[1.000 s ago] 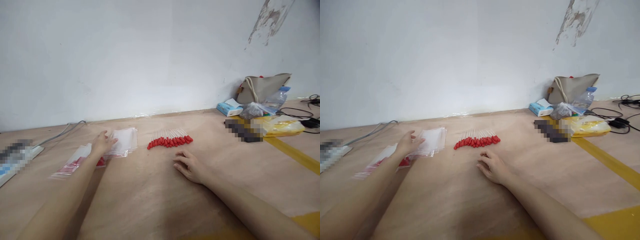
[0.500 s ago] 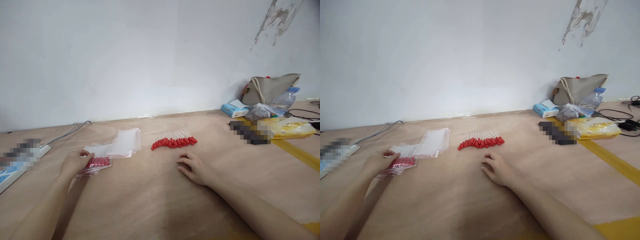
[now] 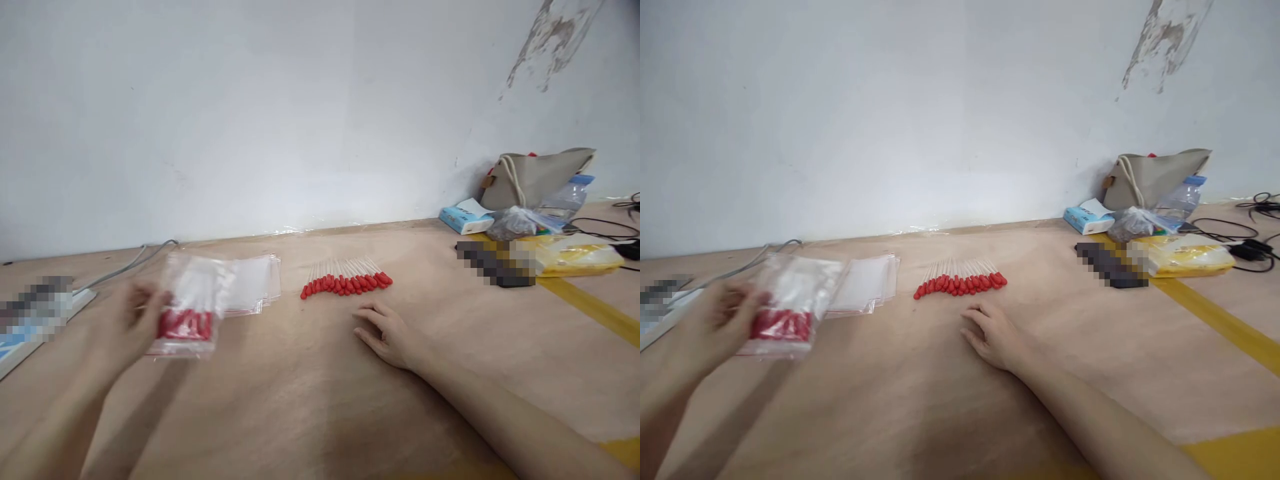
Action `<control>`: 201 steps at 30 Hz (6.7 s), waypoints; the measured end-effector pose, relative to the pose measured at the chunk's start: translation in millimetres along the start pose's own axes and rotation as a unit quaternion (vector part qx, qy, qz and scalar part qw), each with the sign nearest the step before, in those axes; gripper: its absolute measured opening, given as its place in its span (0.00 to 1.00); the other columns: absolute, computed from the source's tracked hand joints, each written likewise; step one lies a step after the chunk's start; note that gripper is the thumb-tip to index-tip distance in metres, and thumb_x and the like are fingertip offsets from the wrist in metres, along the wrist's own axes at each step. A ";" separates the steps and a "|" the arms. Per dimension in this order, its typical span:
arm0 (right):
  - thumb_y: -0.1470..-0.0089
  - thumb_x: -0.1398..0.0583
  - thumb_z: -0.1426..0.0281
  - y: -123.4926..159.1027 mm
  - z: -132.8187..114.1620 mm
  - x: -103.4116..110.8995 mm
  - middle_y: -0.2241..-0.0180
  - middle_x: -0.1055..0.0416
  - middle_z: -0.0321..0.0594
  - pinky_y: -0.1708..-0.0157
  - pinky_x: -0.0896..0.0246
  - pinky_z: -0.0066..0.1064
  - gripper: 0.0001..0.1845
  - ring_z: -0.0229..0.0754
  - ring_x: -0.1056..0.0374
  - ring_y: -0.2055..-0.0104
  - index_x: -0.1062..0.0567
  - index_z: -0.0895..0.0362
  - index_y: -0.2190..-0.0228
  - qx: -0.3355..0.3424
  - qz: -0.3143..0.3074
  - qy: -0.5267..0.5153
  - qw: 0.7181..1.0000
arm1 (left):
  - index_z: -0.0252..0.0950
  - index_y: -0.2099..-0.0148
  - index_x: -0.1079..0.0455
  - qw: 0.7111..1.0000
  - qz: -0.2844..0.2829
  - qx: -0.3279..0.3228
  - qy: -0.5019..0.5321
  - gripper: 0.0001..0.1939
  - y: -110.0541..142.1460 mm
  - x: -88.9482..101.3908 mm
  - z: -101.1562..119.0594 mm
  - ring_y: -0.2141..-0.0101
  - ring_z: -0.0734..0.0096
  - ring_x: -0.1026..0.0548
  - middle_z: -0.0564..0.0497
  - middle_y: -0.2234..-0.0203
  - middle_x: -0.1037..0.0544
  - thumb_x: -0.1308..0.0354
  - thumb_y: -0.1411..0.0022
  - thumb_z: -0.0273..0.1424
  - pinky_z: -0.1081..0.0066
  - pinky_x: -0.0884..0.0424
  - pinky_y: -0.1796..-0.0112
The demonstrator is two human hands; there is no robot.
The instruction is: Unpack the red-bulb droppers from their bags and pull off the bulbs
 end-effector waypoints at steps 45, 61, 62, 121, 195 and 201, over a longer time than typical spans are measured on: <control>0.49 0.45 0.74 -42.7 -62.8 -12.3 0.53 0.35 0.36 0.51 0.51 0.39 0.16 0.43 0.46 0.49 0.28 0.47 0.59 0.291 -0.078 0.101 0.948 | 0.31 0.65 0.29 0.687 -0.494 0.065 0.529 0.17 106.3 -150.1 147.7 0.72 0.75 0.28 0.53 0.74 0.24 0.33 0.60 0.32 0.74 0.35 0.66; 0.47 0.50 0.78 -40.5 -62.3 -21.8 0.67 0.27 0.34 0.51 0.46 0.36 0.12 0.38 0.38 0.57 0.29 0.55 0.70 0.285 -0.019 0.000 0.958 | 0.29 0.69 0.27 0.596 -0.524 0.153 0.589 0.14 110.5 -154.9 138.5 0.75 0.77 0.30 0.51 0.77 0.26 0.32 0.60 0.31 0.75 0.35 0.69; 0.47 0.50 0.78 -41.2 -63.1 -20.1 0.67 0.27 0.35 0.50 0.47 0.36 0.12 0.38 0.38 0.56 0.29 0.55 0.70 0.279 -0.019 -0.011 0.960 | 0.29 0.68 0.27 0.594 -0.525 0.161 0.589 0.15 110.5 -154.9 138.5 0.75 0.76 0.29 0.51 0.77 0.26 0.32 0.60 0.31 0.75 0.35 0.69; 0.50 0.43 0.63 9.4 -4.2 3.5 0.66 0.35 0.40 0.64 0.44 0.33 0.10 0.41 0.40 0.63 0.31 0.55 0.66 -0.036 -0.102 0.015 0.994 | 0.36 0.61 0.38 0.861 -0.309 -0.336 0.223 0.09 105.4 -125.7 157.9 0.64 0.70 0.34 0.49 0.65 0.33 0.57 0.40 0.23 0.70 0.37 0.62; 0.54 0.41 0.64 11.1 3.7 3.2 0.53 0.41 0.46 0.57 0.40 0.37 0.25 0.45 0.40 0.54 0.36 0.56 0.52 -0.075 -0.074 -0.032 0.994 | 0.44 0.47 0.36 0.859 -0.326 -0.268 0.289 0.22 97.8 -132.0 147.6 0.56 0.65 0.32 0.49 0.53 0.31 0.43 0.45 0.34 0.65 0.35 0.55; 0.54 0.40 0.64 10.7 5.3 1.7 0.56 0.38 0.45 0.56 0.41 0.37 0.24 0.44 0.38 0.56 0.33 0.55 0.54 -0.071 -0.103 -0.060 0.990 | 0.39 0.47 0.39 0.859 -0.345 -0.285 0.247 0.22 98.3 -133.4 161.2 0.59 0.66 0.33 0.47 0.58 0.33 0.45 0.45 0.32 0.67 0.35 0.58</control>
Point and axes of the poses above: each hand's wrist, its own y-axis away from the middle knuckle, its own x-axis out of the back of the hand, z = x × y, the point moved 5 cm from there along -y, towards the middle knuckle
